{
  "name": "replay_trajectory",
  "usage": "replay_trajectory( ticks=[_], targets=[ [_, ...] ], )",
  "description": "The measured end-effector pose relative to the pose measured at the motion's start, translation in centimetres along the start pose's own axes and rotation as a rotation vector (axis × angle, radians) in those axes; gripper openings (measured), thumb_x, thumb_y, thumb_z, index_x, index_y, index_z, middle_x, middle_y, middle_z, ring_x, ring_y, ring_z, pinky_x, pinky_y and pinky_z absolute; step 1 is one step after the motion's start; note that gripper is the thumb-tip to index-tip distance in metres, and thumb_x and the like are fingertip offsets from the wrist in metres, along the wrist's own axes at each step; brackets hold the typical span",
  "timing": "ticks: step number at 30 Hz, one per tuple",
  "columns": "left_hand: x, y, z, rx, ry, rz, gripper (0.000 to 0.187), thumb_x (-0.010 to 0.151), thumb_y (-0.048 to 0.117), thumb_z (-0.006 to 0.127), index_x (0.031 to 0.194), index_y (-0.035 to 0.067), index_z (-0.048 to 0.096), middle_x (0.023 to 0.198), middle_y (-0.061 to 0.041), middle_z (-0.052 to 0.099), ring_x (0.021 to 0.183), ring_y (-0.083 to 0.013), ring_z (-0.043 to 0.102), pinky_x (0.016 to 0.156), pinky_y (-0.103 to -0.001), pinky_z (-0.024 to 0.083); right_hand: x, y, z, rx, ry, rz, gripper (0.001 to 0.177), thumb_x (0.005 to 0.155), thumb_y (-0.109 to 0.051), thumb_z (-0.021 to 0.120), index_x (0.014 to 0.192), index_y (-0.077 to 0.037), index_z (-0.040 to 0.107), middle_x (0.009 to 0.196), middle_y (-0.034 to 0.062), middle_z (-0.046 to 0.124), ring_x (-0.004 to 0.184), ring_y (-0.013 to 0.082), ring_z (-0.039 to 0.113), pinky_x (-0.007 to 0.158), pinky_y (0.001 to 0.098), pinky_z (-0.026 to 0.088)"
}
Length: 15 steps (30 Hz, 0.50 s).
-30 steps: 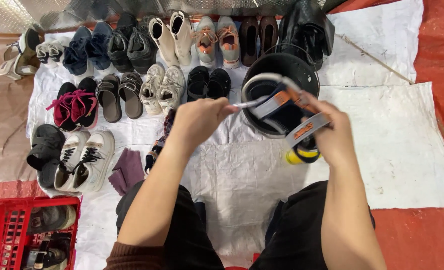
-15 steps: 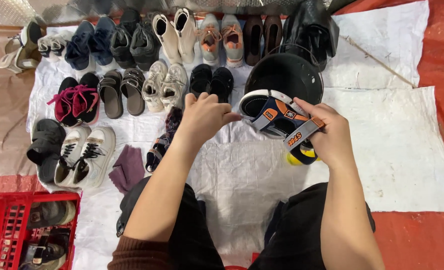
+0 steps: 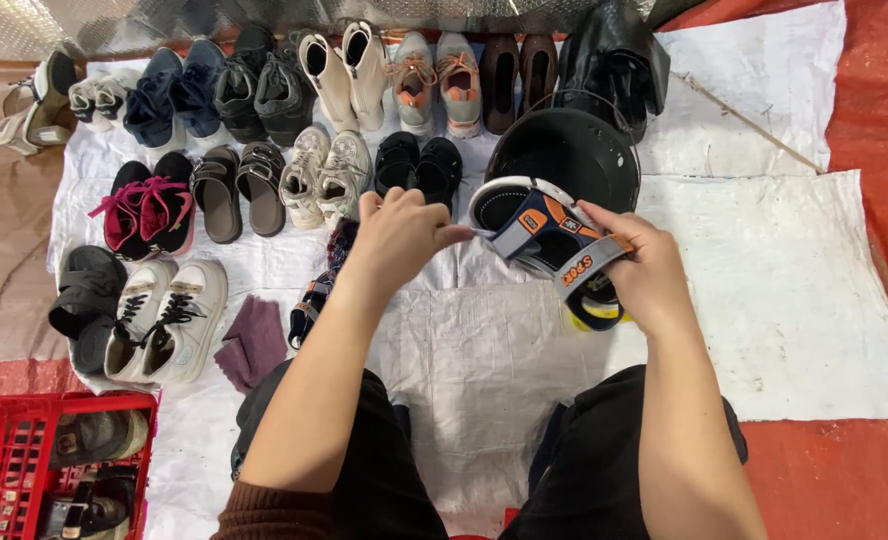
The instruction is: A person is cleaning a pair of sandals using a toothbrush, water from a bucket, and a cloth.
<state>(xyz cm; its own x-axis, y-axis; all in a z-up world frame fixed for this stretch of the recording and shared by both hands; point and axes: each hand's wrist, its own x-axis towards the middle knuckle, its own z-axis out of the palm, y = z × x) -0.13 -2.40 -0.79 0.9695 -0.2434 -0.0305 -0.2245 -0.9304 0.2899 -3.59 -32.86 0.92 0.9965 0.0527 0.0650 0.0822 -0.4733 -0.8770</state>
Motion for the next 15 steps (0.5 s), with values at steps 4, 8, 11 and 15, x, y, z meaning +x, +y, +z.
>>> replay_trajectory(
  ticks=[4,8,11,15],
  targets=[
    [0.1,-1.6,-1.0,-0.056,-0.058,-0.083,0.071,0.098,0.084,0.035,0.104,0.027,0.077,0.098,-0.003,0.067,0.11,-0.0245,0.06,0.11,-0.053,0.032,-0.3,-2.1,1.1,0.141,-0.004,0.097,0.062,0.085,0.018,0.063,0.141,-0.008,0.073,0.116,0.0166,0.077,0.115,0.0234,0.063,0.104,0.0425,0.051],
    [-0.1,-3.7,-1.6,-0.03,0.077,-0.116,0.057,0.106,0.076,0.046,0.111,0.026,0.073,0.106,-0.006,0.068,0.114,-0.0288,0.063,0.108,-0.055,0.039,0.1,-1.3,1.6,0.381,0.056,0.211,0.059,0.086,0.011,0.064,0.141,-0.006,0.072,0.121,0.0169,0.076,0.112,0.0242,0.068,0.1,0.0412,0.057],
    [-0.2,-5.4,-1.5,-0.046,0.173,-0.137,0.051,0.109,0.075,0.048,0.112,0.03,0.071,0.109,-0.001,0.069,0.114,-0.0247,0.065,0.105,-0.052,0.042,-0.2,-2.8,2.0,0.581,0.113,0.247,0.054,0.089,0.006,0.063,0.142,-0.001,0.069,0.119,0.0184,0.074,0.111,0.0263,0.069,0.099,0.0421,0.06],
    [-0.5,-7.1,-1.3,-0.036,0.283,-0.181,0.051,0.113,0.074,0.049,0.112,0.027,0.069,0.103,-0.001,0.069,0.111,-0.0244,0.068,0.102,-0.05,0.044,-0.7,-3.3,2.5,0.797,0.176,0.254,0.05,0.094,0.005,0.062,0.143,0.001,0.064,0.114,0.016,0.07,0.107,0.0245,0.069,0.096,0.0402,0.062]
  ],
)
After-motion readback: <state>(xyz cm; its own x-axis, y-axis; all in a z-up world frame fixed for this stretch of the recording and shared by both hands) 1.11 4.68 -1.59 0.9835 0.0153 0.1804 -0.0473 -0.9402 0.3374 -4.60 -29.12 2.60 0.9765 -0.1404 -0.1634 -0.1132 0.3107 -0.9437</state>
